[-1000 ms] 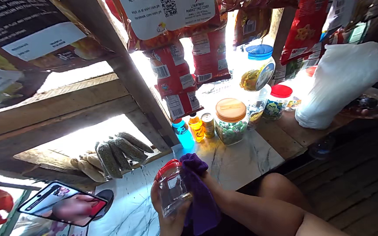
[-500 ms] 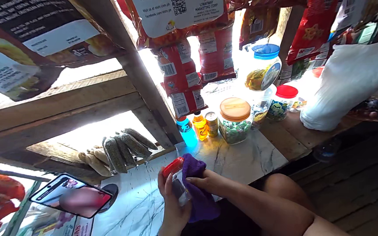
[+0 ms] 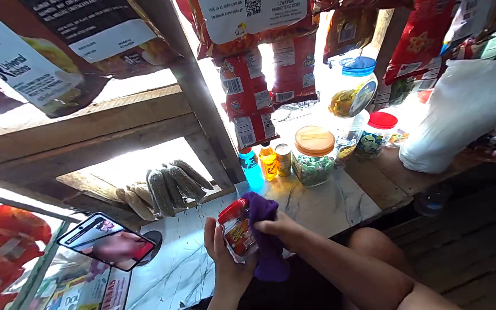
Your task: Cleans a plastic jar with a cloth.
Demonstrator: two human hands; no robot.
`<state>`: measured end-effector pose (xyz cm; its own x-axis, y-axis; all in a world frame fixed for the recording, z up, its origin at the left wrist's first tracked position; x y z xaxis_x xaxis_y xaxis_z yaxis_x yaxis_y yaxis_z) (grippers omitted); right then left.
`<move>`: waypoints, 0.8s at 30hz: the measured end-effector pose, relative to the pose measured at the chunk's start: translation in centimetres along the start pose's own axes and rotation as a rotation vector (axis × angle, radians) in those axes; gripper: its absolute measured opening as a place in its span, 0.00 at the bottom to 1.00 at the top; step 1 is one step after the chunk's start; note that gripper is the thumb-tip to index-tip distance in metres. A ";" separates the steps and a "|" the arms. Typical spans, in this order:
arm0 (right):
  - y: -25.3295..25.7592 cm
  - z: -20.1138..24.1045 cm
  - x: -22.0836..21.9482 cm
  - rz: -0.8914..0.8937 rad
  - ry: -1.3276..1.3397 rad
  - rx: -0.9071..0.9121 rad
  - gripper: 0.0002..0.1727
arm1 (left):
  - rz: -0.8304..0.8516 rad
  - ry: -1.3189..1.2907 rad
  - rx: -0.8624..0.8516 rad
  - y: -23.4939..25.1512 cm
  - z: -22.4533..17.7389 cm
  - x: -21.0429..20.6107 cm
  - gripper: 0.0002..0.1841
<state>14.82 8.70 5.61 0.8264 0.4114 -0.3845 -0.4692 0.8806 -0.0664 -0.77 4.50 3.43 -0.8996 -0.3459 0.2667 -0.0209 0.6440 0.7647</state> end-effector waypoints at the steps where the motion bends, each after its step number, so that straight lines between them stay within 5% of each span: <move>1: -0.1 0.1 0.2 -0.002 0.076 -0.023 0.21 | -0.003 -0.043 0.018 0.0 -0.1 0.1 0.57; 6: -0.6 0.6 0.6 -0.015 0.183 -0.042 0.09 | 0.032 -0.339 0.148 -0.9 -0.1 0.1 0.64; 10: -0.8 0.1 -0.1 0.054 0.116 -0.090 0.08 | -0.033 -0.450 0.241 -1.9 0.7 0.1 0.64; 24: -0.7 0.9 -0.3 0.145 -0.304 -0.031 0.15 | 0.103 -0.139 0.105 -1.0 0.8 -1.3 0.55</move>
<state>15.14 8.18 6.58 0.8031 0.5873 -0.1005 -0.5942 0.8021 -0.0604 0.02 4.85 1.84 -0.9506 -0.1821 0.2514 0.0352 0.7414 0.6702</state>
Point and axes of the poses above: each hand's wrist, its own y-axis towards the middle knuckle, its own x-axis out of the back of the hand, z = x × y, the point moved 5 cm from there along y, towards the middle knuckle, and after that the axes turned 7 degrees about -y, right-handed, at the moved point
